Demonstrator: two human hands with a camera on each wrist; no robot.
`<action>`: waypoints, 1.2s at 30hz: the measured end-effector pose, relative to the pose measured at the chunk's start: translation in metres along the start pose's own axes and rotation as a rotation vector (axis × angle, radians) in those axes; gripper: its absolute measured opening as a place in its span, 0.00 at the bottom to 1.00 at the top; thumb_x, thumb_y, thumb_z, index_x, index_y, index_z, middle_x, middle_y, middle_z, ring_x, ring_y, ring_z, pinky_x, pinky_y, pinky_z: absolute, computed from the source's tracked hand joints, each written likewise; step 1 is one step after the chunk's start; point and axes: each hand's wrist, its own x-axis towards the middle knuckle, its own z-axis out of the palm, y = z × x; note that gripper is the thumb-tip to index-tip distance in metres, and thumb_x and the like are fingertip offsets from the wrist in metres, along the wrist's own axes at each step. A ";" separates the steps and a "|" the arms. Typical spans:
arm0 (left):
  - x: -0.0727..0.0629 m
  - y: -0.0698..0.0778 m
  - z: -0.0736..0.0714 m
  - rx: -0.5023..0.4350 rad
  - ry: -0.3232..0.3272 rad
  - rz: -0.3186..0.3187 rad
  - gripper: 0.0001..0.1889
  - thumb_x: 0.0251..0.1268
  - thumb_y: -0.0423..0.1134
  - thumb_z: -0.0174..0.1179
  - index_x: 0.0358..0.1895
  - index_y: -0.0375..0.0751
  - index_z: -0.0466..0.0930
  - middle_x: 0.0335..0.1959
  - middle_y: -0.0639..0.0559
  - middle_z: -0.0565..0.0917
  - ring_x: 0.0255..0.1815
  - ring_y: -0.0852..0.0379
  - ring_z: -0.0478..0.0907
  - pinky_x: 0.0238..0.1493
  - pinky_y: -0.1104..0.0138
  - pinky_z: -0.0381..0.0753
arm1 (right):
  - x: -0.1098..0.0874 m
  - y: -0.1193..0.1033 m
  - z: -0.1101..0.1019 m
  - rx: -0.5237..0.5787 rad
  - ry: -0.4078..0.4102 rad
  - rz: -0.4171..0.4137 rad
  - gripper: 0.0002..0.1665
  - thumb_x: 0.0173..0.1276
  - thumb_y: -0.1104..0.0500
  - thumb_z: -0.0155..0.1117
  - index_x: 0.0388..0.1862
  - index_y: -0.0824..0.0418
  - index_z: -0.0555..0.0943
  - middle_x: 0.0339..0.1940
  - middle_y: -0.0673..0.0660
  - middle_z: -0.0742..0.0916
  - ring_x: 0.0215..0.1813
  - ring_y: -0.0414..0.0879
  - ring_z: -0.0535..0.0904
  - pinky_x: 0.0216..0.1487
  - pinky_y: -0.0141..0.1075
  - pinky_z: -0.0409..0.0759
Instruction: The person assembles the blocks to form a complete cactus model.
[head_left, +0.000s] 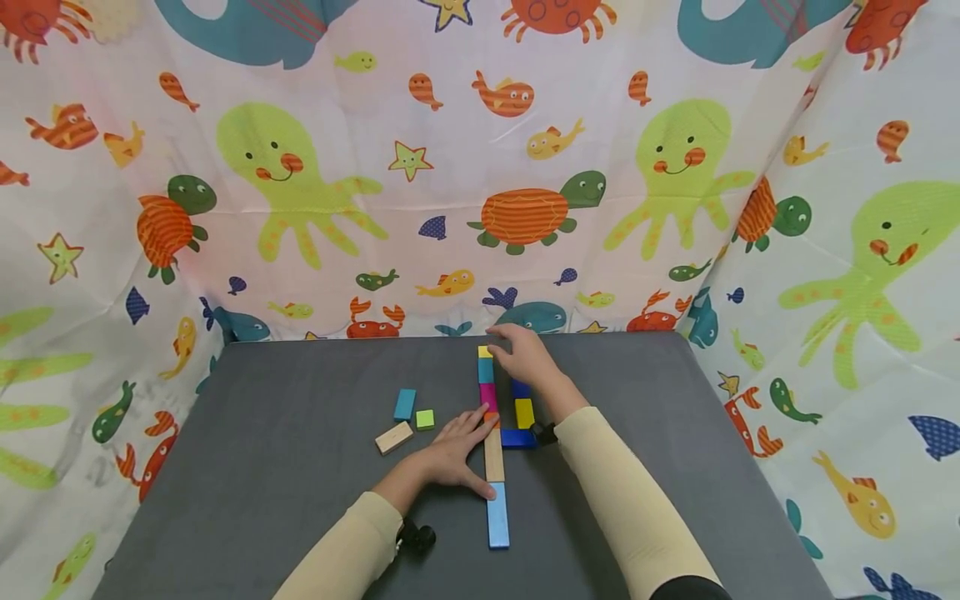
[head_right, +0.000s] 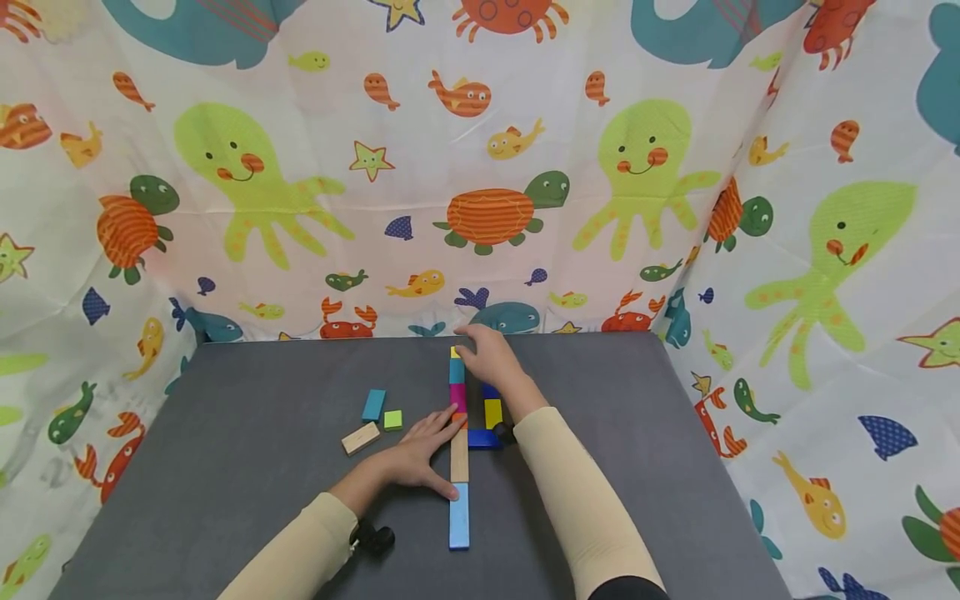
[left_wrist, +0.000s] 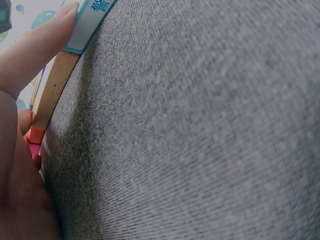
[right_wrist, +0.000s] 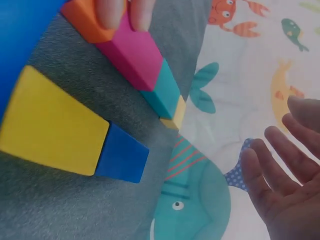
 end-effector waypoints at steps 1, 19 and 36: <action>0.000 0.000 0.000 -0.002 0.001 0.002 0.66 0.51 0.71 0.76 0.89 0.61 0.42 0.90 0.58 0.34 0.88 0.38 0.41 0.84 0.38 0.40 | -0.003 0.000 0.000 -0.001 0.002 -0.008 0.24 0.80 0.55 0.66 0.70 0.61 0.81 0.69 0.62 0.84 0.68 0.60 0.81 0.70 0.55 0.77; 0.002 -0.001 -0.001 0.019 0.002 -0.003 0.66 0.52 0.72 0.75 0.89 0.62 0.42 0.90 0.58 0.34 0.88 0.40 0.41 0.84 0.39 0.40 | -0.062 0.019 0.005 -0.021 0.037 0.009 0.28 0.77 0.52 0.69 0.71 0.62 0.80 0.70 0.62 0.84 0.60 0.62 0.84 0.63 0.53 0.83; 0.000 0.001 0.001 0.027 -0.005 -0.010 0.66 0.51 0.72 0.75 0.89 0.62 0.42 0.90 0.58 0.34 0.89 0.41 0.40 0.84 0.38 0.40 | -0.094 0.053 0.017 -0.075 -0.226 0.072 0.42 0.71 0.48 0.75 0.80 0.57 0.72 0.84 0.63 0.69 0.82 0.66 0.63 0.78 0.65 0.63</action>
